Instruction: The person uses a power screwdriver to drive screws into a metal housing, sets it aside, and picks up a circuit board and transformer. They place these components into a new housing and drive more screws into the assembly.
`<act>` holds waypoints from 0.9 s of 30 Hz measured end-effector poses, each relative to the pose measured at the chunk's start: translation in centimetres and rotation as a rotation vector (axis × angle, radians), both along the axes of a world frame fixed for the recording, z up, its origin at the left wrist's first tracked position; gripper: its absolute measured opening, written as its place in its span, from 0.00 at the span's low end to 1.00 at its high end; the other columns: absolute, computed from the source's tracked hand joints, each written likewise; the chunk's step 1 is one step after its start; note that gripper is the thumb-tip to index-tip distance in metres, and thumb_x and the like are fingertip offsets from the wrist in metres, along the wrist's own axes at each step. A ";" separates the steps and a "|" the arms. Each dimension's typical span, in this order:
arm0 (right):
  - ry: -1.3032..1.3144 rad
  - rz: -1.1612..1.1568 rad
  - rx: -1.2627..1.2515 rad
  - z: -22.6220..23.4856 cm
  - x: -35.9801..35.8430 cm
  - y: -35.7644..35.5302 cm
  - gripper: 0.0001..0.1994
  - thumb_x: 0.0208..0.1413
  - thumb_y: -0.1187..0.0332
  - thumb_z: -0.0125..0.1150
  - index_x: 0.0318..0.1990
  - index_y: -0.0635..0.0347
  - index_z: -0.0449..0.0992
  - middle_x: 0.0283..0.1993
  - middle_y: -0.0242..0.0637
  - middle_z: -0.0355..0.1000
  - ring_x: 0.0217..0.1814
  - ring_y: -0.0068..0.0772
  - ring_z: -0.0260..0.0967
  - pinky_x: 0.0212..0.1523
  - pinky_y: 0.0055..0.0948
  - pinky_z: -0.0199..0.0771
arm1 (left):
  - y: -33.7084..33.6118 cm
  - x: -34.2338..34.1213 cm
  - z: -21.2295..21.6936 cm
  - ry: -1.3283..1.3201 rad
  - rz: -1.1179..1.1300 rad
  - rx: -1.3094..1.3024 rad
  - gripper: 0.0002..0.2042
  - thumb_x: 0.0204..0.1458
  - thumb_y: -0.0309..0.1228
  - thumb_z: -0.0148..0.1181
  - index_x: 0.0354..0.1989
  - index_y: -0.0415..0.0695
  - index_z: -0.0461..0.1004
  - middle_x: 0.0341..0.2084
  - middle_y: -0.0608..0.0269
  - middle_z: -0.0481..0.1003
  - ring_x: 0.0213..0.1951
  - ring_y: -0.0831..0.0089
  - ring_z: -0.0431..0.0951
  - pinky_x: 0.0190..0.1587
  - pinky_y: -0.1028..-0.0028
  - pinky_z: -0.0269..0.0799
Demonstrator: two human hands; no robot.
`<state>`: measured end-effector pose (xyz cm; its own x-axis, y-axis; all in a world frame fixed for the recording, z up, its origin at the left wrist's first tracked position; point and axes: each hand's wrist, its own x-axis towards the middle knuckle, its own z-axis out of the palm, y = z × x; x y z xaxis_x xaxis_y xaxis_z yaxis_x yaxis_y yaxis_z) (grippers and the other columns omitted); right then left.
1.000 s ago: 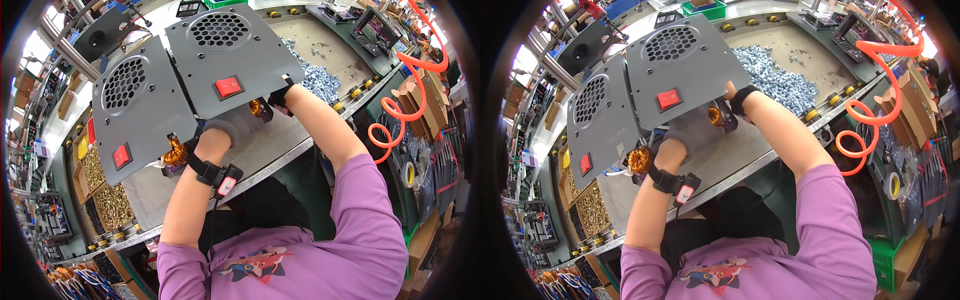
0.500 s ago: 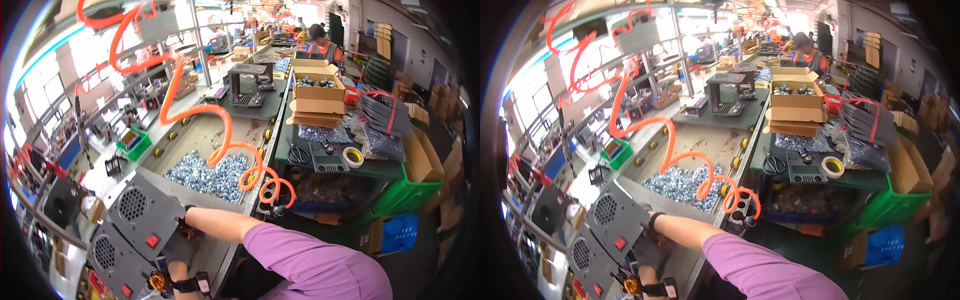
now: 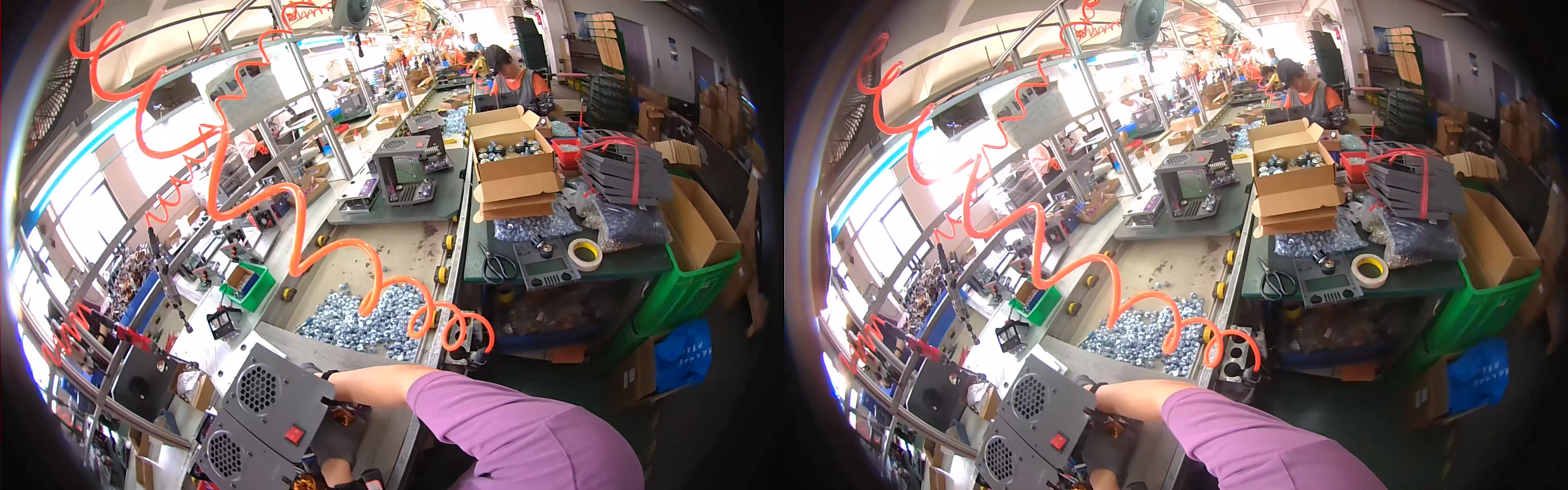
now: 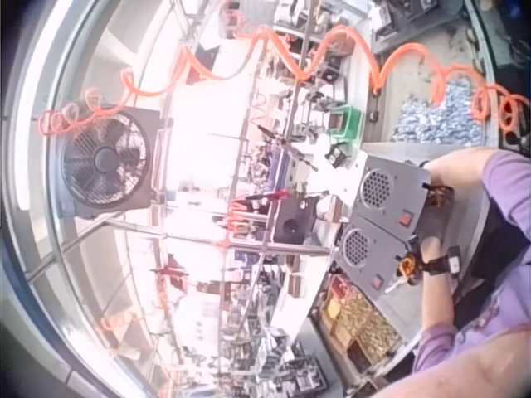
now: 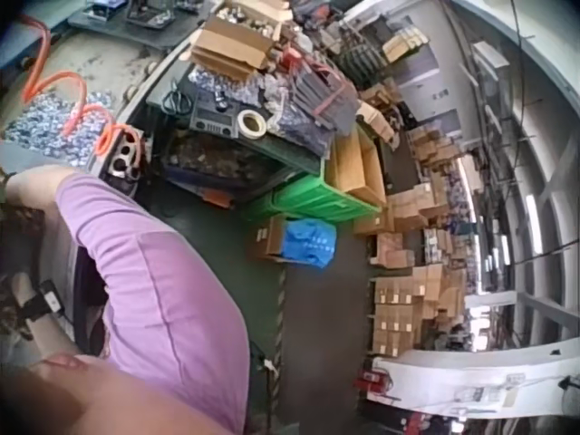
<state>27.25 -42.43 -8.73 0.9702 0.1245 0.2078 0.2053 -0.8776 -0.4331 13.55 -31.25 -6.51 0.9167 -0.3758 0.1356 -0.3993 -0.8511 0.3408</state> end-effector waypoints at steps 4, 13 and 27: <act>0.050 0.067 0.045 -1.5 -0.8 0.7 0.19 0.53 0.58 0.56 0.51 0.54 0.74 0.56 0.39 0.69 0.59 0.37 0.64 0.58 0.34 0.63 | 0.7 -1.0 1.5 0.006 -0.015 0.010 0.29 0.43 0.52 0.58 0.53 0.50 0.68 0.40 0.49 0.77 0.45 0.52 0.76 0.46 0.59 0.72; 0.124 0.140 0.107 -4.3 -2.8 -0.8 0.20 0.54 0.57 0.55 0.52 0.54 0.73 0.58 0.38 0.68 0.62 0.36 0.63 0.60 0.34 0.61 | 1.4 0.3 -0.8 0.029 -0.070 0.007 0.31 0.39 0.51 0.64 0.49 0.43 0.72 0.44 0.52 0.76 0.47 0.55 0.75 0.49 0.60 0.70; -0.074 0.111 0.205 23.2 16.0 1.7 0.18 0.51 0.57 0.59 0.44 0.60 0.78 0.35 0.45 0.78 0.34 0.34 0.77 0.32 0.30 0.76 | 21.5 1.3 -4.4 0.012 0.530 -0.119 0.30 0.40 0.51 0.64 0.49 0.43 0.72 0.42 0.52 0.76 0.46 0.56 0.76 0.49 0.61 0.71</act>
<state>43.27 -40.75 14.45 0.9341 0.1777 0.3098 0.3337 -0.7433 -0.5797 14.82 -9.70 -10.94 0.9783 0.1554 0.1372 0.0785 -0.8901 0.4489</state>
